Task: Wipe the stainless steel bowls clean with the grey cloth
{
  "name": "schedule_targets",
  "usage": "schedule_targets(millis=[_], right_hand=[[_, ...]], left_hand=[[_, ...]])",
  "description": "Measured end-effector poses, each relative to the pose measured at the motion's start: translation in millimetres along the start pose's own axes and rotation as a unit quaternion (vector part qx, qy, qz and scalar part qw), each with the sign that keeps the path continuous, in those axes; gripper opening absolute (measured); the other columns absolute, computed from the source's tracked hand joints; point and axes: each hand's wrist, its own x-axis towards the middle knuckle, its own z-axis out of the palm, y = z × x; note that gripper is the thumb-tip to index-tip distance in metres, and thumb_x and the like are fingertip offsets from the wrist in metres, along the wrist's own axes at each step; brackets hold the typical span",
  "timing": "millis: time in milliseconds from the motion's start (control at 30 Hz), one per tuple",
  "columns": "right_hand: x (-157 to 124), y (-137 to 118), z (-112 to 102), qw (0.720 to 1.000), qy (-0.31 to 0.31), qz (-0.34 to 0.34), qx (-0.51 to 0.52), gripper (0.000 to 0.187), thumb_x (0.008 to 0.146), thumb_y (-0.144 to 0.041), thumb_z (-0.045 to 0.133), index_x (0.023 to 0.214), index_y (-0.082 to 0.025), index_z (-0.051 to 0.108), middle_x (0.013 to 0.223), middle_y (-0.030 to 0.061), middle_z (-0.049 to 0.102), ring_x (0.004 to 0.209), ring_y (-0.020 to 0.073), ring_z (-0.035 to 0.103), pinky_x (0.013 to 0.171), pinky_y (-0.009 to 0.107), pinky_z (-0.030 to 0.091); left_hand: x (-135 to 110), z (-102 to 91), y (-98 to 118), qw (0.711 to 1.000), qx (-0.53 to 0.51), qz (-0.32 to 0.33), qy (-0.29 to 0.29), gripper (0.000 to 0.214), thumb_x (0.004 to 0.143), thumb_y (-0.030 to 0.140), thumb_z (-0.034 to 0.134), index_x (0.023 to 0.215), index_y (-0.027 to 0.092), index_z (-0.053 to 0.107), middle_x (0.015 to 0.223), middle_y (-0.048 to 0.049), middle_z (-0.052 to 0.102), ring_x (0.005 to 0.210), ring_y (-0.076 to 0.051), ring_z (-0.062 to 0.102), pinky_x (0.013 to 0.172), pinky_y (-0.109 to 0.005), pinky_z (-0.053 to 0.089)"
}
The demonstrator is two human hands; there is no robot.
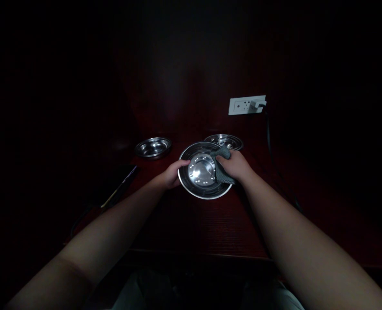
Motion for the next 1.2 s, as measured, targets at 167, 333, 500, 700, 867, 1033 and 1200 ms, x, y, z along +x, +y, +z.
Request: schedule_targets(millis=[167, 333, 500, 700, 867, 1033, 1200], right_hand=[[-1.5, -3.5, -0.2, 1.000, 0.007, 0.017, 0.015, 0.038, 0.077, -0.045, 0.052, 0.089, -0.012, 0.067, 0.081, 0.0088, 0.068, 0.072, 0.0184, 0.063, 0.070, 0.030, 0.048], [-1.8, -4.3, -0.2, 0.999, 0.010, 0.031, 0.037, 0.047, 0.078, -0.053, 0.048, 0.089, -0.011, 0.067, 0.082, 0.0097, 0.068, 0.074, 0.0196, 0.063, 0.068, 0.029, 0.047], [1.7, 0.9, 1.0, 0.998, 0.015, 0.029, 0.055, 0.052, 0.080, -0.057, 0.042, 0.090, -0.012, 0.067, 0.084, 0.0091, 0.068, 0.076, 0.0192, 0.063, 0.070, 0.028, 0.046], [3.8, 4.3, 1.3, 0.999, 0.022, 0.031, 0.036, 0.053, 0.081, -0.058, 0.041, 0.088, -0.013, 0.067, 0.082, 0.0092, 0.068, 0.075, 0.0196, 0.063, 0.067, 0.027, 0.046], [3.9, 3.6, 1.1, 0.999, 0.025, 0.032, 0.031, 0.051, 0.081, -0.057, 0.041, 0.086, -0.013, 0.066, 0.080, 0.0089, 0.068, 0.071, 0.0186, 0.062, 0.064, 0.026, 0.046], [2.9, 2.0, 1.2, 0.999, 0.016, 0.034, 0.039, 0.046, 0.079, -0.053, 0.047, 0.087, -0.012, 0.067, 0.081, 0.0090, 0.069, 0.070, 0.0185, 0.063, 0.065, 0.027, 0.047], [-0.1, -0.7, 0.8, 0.999, 0.003, 0.014, 0.035, 0.037, 0.072, -0.043, 0.059, 0.091, -0.013, 0.066, 0.084, 0.0086, 0.068, 0.072, 0.0182, 0.063, 0.070, 0.030, 0.048]], left_hand=[[1.1, -1.0, -0.8, 1.000, 0.000, 0.001, -0.002, 0.037, 0.076, 0.031, 0.055, 0.104, 0.008, 0.059, 0.091, -0.0126, 0.069, 0.092, -0.024, 0.063, 0.095, -0.041, 0.039], [1.6, -1.9, -1.3, 1.000, 0.000, 0.001, -0.004, 0.037, 0.076, 0.032, 0.055, 0.104, 0.009, 0.060, 0.091, -0.0123, 0.069, 0.090, -0.024, 0.064, 0.095, -0.042, 0.039], [1.3, -1.4, -1.0, 1.000, 0.000, 0.001, -0.003, 0.036, 0.076, 0.031, 0.055, 0.103, 0.008, 0.060, 0.089, -0.0124, 0.069, 0.087, -0.023, 0.064, 0.093, -0.041, 0.040], [1.0, -0.4, -0.1, 1.000, 0.002, -0.004, 0.005, 0.036, 0.076, 0.031, 0.055, 0.103, 0.008, 0.060, 0.089, -0.0126, 0.069, 0.087, -0.024, 0.064, 0.092, -0.041, 0.041], [0.8, -0.2, 0.0, 1.000, 0.001, -0.003, 0.008, 0.035, 0.076, 0.031, 0.055, 0.103, 0.009, 0.060, 0.089, -0.0120, 0.069, 0.088, -0.023, 0.064, 0.093, -0.040, 0.040], [1.4, -1.3, -1.2, 1.000, 0.001, -0.001, -0.002, 0.037, 0.075, 0.032, 0.055, 0.104, 0.009, 0.060, 0.093, -0.0129, 0.069, 0.092, -0.024, 0.063, 0.094, -0.041, 0.039], [2.1, -1.5, -1.1, 1.000, 0.000, -0.004, 0.000, 0.035, 0.075, 0.032, 0.056, 0.101, 0.009, 0.061, 0.093, -0.0129, 0.069, 0.090, -0.024, 0.063, 0.093, -0.041, 0.040]])
